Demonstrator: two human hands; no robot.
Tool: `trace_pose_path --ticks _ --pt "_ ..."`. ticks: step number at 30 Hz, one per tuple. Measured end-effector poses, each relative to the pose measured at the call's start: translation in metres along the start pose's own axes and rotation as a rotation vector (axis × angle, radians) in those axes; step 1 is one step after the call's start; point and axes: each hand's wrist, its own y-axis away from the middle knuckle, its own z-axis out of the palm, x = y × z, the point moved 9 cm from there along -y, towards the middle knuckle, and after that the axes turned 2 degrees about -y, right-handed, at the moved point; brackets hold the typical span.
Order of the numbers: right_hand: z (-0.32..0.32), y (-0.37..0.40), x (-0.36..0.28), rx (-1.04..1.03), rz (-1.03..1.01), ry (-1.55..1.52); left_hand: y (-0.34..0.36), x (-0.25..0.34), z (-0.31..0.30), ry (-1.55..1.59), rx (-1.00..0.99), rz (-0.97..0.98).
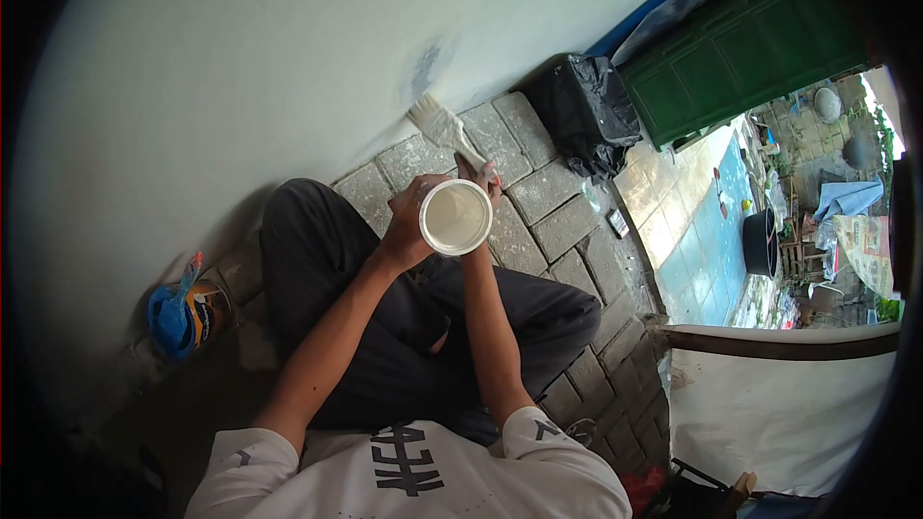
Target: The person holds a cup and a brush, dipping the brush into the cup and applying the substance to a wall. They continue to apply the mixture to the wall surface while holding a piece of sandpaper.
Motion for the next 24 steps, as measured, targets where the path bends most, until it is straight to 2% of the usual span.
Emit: trace_pose_path --ticks 1,3,7,8,10,13,15,18,21,23,24 --pt "0.002 0.003 0.003 -0.003 0.0 -0.004 0.0 -0.002 0.0 0.01 -0.003 -0.009" --pt "-0.007 0.011 -0.001 0.137 -0.019 -0.016 0.001 -0.006 0.0 0.005 0.004 -0.029" --pt "0.013 0.009 -0.037 0.124 -0.004 0.02 -0.002 -0.003 -0.001 -0.045 0.032 -0.013" --pt "0.031 0.014 -0.06 0.071 -0.028 -0.117 -0.001 -0.004 -0.001 -0.048 0.031 -0.014" --pt "0.054 0.018 -0.091 -0.075 -0.069 -0.32 0.007 -0.024 0.004 0.259 0.017 -0.227" --pt "0.062 0.014 -0.107 -0.18 -0.103 -0.49 0.005 -0.016 -0.004 0.154 0.03 -0.19" --pt "0.056 0.007 -0.098 -0.176 -0.084 -0.541 0.004 -0.016 -0.003 0.191 0.047 -0.224" --pt "0.057 0.003 -0.083 -0.235 -0.117 -0.442 0.002 -0.016 -0.008 0.113 0.09 -0.171" --pt "0.029 -0.005 -0.031 -0.158 -0.031 -0.467 0.003 -0.023 -0.005 0.057 0.071 -0.212" --pt "0.003 -0.013 0.012 -0.129 0.065 -0.34 0.002 -0.021 -0.006 -0.05 0.083 -0.144" --pt "0.005 -0.002 -0.002 -0.04 0.08 -0.301 0.003 -0.024 -0.004 -0.05 0.082 -0.141"
